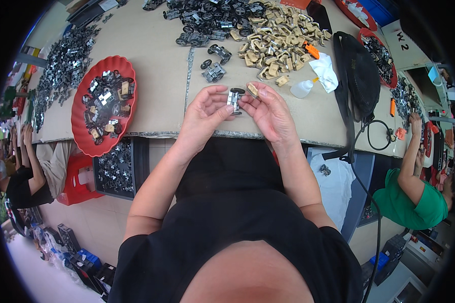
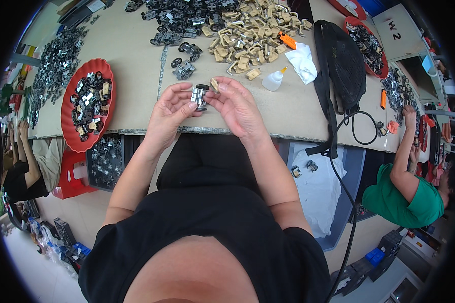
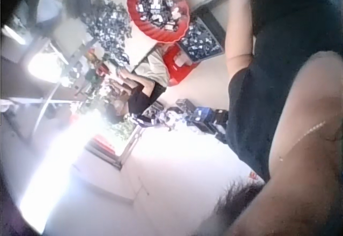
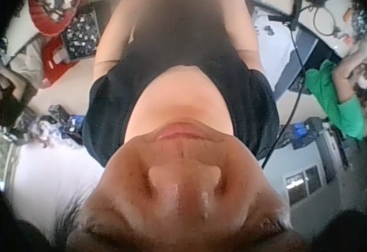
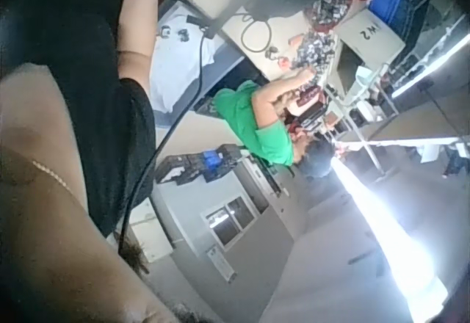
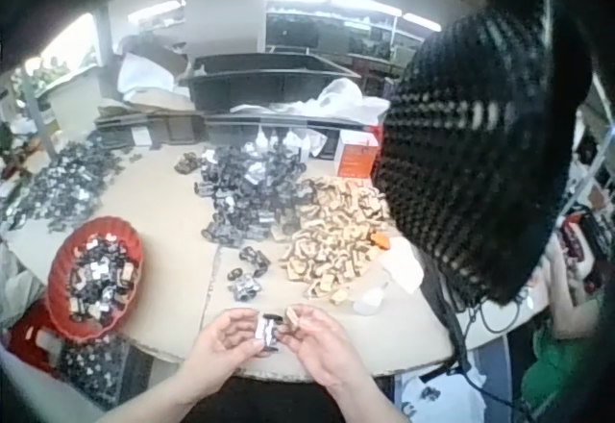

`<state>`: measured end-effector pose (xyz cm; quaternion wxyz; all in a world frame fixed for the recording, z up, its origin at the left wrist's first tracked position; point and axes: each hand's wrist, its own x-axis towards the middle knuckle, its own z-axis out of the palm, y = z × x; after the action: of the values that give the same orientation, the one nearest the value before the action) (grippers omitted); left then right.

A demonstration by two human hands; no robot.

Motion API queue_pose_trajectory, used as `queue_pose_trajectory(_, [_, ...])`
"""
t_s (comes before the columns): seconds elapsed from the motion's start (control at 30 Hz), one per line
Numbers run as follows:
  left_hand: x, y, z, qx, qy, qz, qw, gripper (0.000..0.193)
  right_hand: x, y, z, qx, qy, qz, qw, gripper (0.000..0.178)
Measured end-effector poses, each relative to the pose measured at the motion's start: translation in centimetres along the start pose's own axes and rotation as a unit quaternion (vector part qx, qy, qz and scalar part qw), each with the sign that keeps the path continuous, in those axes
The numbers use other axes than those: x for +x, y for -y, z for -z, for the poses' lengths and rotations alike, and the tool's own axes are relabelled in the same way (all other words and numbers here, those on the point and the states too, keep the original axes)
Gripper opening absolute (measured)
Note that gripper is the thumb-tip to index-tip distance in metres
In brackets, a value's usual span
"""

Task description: The worker is assembling small plastic and metal components, applying glue to one part before joining it to another.

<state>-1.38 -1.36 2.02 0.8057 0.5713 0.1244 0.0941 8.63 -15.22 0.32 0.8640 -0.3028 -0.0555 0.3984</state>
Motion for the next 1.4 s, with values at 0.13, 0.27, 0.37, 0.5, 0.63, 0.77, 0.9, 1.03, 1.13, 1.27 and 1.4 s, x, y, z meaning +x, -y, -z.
queue_pose_trajectory(0.13, [0.2,0.5,0.4,-0.009,0.011,0.022,1.000,0.039,0.1,0.0,0.2,-0.024,0.006,-0.007,1.000,0.030])
queue_pose_trajectory(0.27, [0.2,-0.2,0.7,-0.031,0.028,0.042,0.998,0.035,0.1,0.1,0.5,-0.025,0.008,-0.014,1.000,0.030])
queue_pose_trajectory(0.37, [0.3,0.1,1.2,0.003,0.040,0.013,0.999,0.033,0.2,0.0,0.5,-0.047,0.024,-0.022,0.998,0.031])
queue_pose_trajectory(0.5, [0.5,0.9,1.3,0.099,0.032,-0.094,0.990,0.032,0.1,0.2,0.0,-0.102,0.040,-0.010,0.994,0.033])
queue_pose_trajectory(0.63, [0.7,0.7,1.1,0.120,0.020,-0.125,0.985,0.032,0.2,1.0,-0.1,-0.191,0.015,-0.002,0.981,0.034])
queue_pose_trajectory(0.77, [0.9,0.1,0.7,0.109,0.011,-0.133,0.985,0.031,0.3,2.0,-0.5,-0.230,0.023,-0.052,0.972,0.033])
queue_pose_trajectory(0.9, [1.1,0.2,0.5,0.111,0.007,-0.129,0.985,0.033,0.9,1.8,0.5,-0.181,0.034,-0.082,0.980,0.031])
queue_pose_trajectory(1.03, [1.0,0.3,0.4,0.101,-0.002,-0.118,0.988,0.033,1.0,1.7,0.2,-0.166,0.037,-0.085,0.982,0.030])
queue_pose_trajectory(1.13, [1.2,0.5,0.5,0.104,0.000,-0.124,0.987,0.032,1.1,1.9,0.0,-0.167,0.039,-0.099,0.980,0.031])
queue_pose_trajectory(1.27, [1.2,0.4,0.4,0.111,-0.005,-0.122,0.986,0.032,1.3,2.3,0.0,-0.166,0.047,-0.126,0.977,0.033])
queue_pose_trajectory(1.4, [1.1,0.3,0.6,0.112,-0.004,-0.115,0.987,0.033,1.4,2.3,0.3,-0.173,0.045,-0.136,0.974,0.033])
